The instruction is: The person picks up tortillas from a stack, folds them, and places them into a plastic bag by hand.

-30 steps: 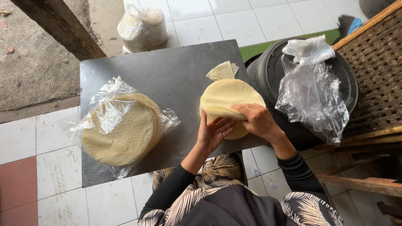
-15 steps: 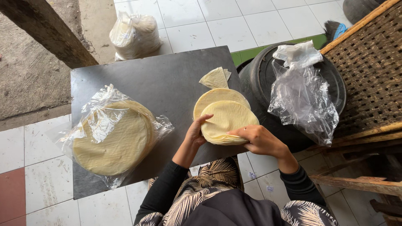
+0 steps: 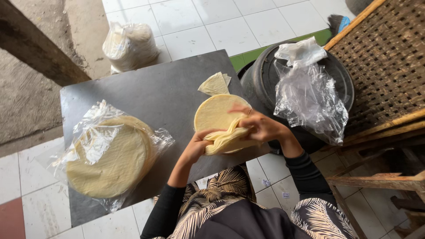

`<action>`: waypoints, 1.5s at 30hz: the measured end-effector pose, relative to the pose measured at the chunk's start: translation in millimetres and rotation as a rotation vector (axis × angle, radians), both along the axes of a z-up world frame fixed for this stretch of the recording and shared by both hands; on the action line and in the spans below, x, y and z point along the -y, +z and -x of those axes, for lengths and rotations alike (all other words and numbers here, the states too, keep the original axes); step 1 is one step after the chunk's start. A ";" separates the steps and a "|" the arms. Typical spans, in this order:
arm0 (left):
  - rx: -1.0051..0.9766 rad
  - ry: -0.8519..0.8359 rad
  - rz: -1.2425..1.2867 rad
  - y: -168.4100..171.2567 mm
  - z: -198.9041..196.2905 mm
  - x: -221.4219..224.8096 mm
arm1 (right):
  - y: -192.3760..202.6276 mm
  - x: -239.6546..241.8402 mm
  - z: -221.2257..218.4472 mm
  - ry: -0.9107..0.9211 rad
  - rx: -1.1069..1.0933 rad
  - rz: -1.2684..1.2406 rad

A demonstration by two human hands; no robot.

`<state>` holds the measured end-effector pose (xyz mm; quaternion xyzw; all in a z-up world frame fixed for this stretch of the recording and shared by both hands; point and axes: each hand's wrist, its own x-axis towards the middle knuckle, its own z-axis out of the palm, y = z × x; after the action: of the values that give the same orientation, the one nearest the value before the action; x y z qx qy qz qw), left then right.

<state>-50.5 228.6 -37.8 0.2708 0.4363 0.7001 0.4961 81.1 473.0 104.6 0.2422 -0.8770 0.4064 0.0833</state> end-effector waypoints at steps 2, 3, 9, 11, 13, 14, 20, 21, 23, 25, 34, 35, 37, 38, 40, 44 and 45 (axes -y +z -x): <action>-0.058 -0.096 -0.009 18.3 6.0 10.1 | -8.9 1.0 -11.7 -0.012 0.138 0.094; -0.082 -0.138 0.007 26.4 9.3 11.4 | -15.7 1.4 -18.9 -0.019 0.207 0.144; -0.304 -0.330 0.112 54.8 8.6 -18.9 | -73.8 3.4 -72.4 -0.043 0.117 0.660; -0.283 -0.352 0.236 61.0 3.4 -48.9 | -91.3 6.2 -91.0 -0.177 0.102 0.931; -0.347 -0.468 0.202 65.7 -4.1 -90.4 | -101.3 11.7 -114.6 -0.380 0.060 1.207; -0.438 -0.394 0.191 66.0 -10.1 -111.9 | -104.0 14.6 -123.9 -0.484 0.023 1.316; -1.528 0.039 0.173 36.5 -39.2 -272.2 | -92.1 38.5 -164.5 -0.873 -0.226 1.553; -1.692 0.011 0.141 23.5 -42.6 -297.2 | -89.0 42.7 -171.2 -0.913 -0.249 1.561; -1.989 -0.107 0.165 -6.7 -46.2 -338.3 | -83.1 49.6 -181.7 -0.969 -0.266 1.559; -2.246 -0.301 0.287 -38.1 -51.8 -372.0 | -78.8 50.6 -191.9 -1.013 -0.281 1.551; -2.334 -0.343 0.522 -105.1 -41.7 -413.0 | -83.6 37.0 -213.9 -1.134 -0.328 1.555; -2.324 -0.371 0.532 -107.5 -41.3 -411.0 | -84.9 36.8 -214.2 -1.141 -0.328 1.561; -2.306 -0.405 0.550 -108.6 -37.4 -414.7 | -85.6 32.5 -212.7 -1.138 -0.327 1.562; -2.284 -0.387 0.545 -110.0 -36.0 -416.6 | -86.0 31.8 -212.2 -1.138 -0.326 1.566; -2.239 -0.355 0.532 -115.1 -34.4 -419.2 | -86.7 32.1 -211.4 -1.146 -0.319 1.565; -2.120 -0.122 0.284 -113.7 -34.7 -426.4 | -87.5 34.3 -211.7 -1.156 -0.313 1.574; -2.109 -0.003 0.173 -106.4 -36.5 -430.2 | -87.2 33.7 -211.2 -1.158 -0.311 1.574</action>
<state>-14.0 658.8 -144.2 0.7060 0.6946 0.0766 -0.1152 292.3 439.3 17.4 -0.2980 -0.3189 0.7337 0.5208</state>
